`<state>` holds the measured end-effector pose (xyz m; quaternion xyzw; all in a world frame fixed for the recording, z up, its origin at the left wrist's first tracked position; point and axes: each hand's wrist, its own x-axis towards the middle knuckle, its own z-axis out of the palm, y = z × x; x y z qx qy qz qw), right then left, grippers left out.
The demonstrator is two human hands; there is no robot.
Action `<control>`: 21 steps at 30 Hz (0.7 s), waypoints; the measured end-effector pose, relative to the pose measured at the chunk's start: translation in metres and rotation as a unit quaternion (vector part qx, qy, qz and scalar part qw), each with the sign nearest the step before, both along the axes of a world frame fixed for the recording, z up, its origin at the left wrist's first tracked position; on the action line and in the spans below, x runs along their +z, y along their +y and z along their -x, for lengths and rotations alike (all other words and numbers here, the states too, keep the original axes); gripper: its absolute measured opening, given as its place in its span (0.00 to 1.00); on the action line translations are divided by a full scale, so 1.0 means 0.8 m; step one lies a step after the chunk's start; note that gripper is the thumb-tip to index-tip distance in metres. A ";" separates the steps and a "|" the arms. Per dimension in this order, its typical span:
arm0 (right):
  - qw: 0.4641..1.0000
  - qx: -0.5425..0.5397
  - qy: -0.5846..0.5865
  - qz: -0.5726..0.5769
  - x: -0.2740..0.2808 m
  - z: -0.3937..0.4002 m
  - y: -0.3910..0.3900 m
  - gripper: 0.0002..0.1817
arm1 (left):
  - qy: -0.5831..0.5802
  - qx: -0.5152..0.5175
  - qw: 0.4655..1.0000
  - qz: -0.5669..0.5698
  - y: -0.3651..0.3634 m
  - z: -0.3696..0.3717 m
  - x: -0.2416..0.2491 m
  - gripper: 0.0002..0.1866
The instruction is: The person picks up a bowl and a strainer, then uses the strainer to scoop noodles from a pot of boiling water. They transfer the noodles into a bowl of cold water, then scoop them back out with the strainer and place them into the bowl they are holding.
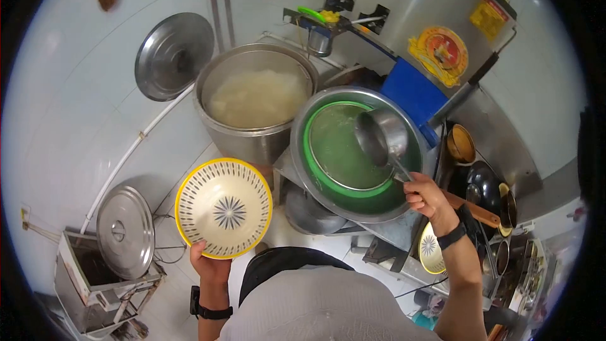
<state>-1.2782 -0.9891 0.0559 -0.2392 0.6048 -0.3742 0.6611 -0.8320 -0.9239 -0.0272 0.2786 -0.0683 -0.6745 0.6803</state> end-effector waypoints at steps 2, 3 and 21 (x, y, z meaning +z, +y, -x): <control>0.998 -0.020 -0.066 0.012 -0.002 0.008 0.003 0.13 | -0.007 -0.004 1.000 0.017 -0.002 -0.003 -0.002 0.29; 0.985 -0.072 -0.154 0.002 0.006 0.005 0.006 0.13 | -0.004 -0.007 1.000 0.017 -0.003 -0.004 -0.001 0.29; 0.927 -0.017 -0.367 0.073 0.084 -0.170 -0.117 0.16 | 0.019 0.034 0.999 0.029 -0.012 -0.058 0.000 0.30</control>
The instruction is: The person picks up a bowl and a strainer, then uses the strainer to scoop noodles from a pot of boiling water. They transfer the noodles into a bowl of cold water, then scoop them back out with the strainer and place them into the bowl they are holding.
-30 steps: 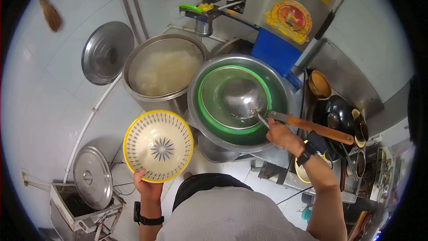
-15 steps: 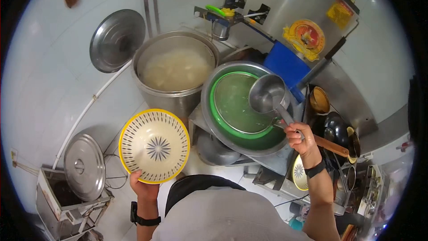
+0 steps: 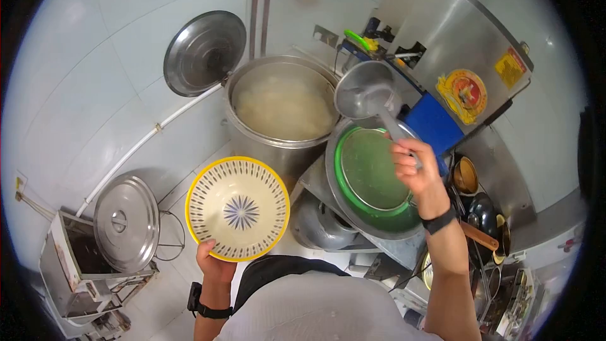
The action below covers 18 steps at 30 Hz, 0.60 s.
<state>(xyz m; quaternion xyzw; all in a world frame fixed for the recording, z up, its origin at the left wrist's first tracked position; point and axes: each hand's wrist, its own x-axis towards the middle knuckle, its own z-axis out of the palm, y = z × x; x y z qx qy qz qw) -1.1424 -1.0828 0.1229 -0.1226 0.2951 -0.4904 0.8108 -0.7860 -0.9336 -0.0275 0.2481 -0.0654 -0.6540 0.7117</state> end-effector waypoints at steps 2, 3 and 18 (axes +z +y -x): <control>0.962 -0.002 0.269 0.050 -0.004 -0.046 -0.025 0.16 | 0.007 0.009 1.000 0.000 0.007 -0.018 -0.002 0.30; 0.961 0.004 0.270 0.052 -0.015 -0.054 -0.040 0.16 | 0.008 0.014 1.000 0.001 0.009 -0.026 -0.003 0.30; 0.347 0.010 0.902 0.258 -0.068 0.019 0.036 0.26 | -0.018 0.001 0.998 -0.054 -0.010 -0.077 -0.028 0.31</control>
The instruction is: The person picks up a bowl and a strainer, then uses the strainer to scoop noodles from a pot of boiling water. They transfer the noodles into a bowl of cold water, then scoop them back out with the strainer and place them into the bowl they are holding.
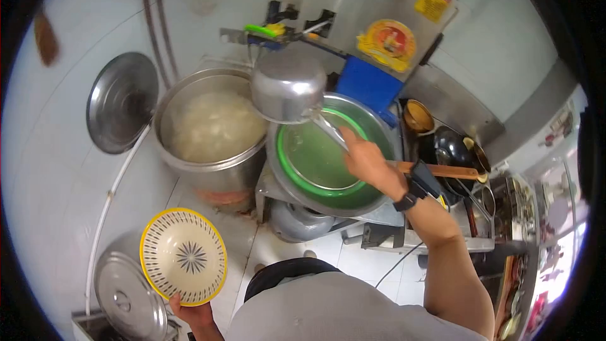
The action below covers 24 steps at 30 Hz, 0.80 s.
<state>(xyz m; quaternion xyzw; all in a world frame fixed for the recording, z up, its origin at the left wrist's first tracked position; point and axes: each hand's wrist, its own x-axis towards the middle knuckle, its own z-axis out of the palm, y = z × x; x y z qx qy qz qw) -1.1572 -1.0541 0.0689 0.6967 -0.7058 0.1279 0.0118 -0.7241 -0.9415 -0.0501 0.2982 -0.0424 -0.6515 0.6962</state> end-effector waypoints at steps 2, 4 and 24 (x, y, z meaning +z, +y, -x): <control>1.000 -0.021 -0.019 0.010 0.009 0.036 0.056 0.27 | 0.004 -0.017 1.000 0.011 -0.004 0.007 0.003 0.31; 0.991 -0.096 -0.084 -0.044 0.040 0.066 0.109 0.27 | 0.006 -0.026 0.999 0.020 -0.009 0.019 0.012 0.31; 0.631 -0.318 -0.706 0.040 -0.090 0.508 -0.090 0.06 | -0.128 0.044 0.989 -0.054 0.066 0.223 0.031 0.24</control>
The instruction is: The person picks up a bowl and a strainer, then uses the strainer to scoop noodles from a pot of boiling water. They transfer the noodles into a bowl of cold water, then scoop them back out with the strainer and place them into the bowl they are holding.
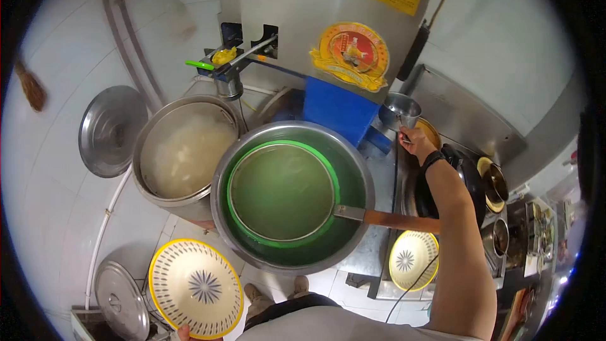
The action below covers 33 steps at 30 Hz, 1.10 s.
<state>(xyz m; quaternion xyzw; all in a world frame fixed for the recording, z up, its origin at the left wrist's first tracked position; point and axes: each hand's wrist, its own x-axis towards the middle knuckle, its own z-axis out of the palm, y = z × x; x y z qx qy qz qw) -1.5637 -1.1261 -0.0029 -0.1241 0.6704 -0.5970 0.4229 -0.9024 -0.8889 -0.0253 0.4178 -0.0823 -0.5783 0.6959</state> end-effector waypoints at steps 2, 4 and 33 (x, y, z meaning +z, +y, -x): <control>1.000 0.003 -0.007 0.001 -0.037 0.020 -0.022 0.06 | -0.132 0.036 0.990 -0.043 0.012 0.007 -0.003 0.28; 1.000 0.003 -0.011 0.000 -0.060 0.022 -0.030 0.07 | -0.098 0.114 0.983 -0.105 0.019 0.033 0.034 0.29; 0.862 0.353 0.162 -0.325 0.170 -0.425 0.259 0.15 | 0.181 -0.110 0.972 0.097 -0.141 -0.177 0.022 0.31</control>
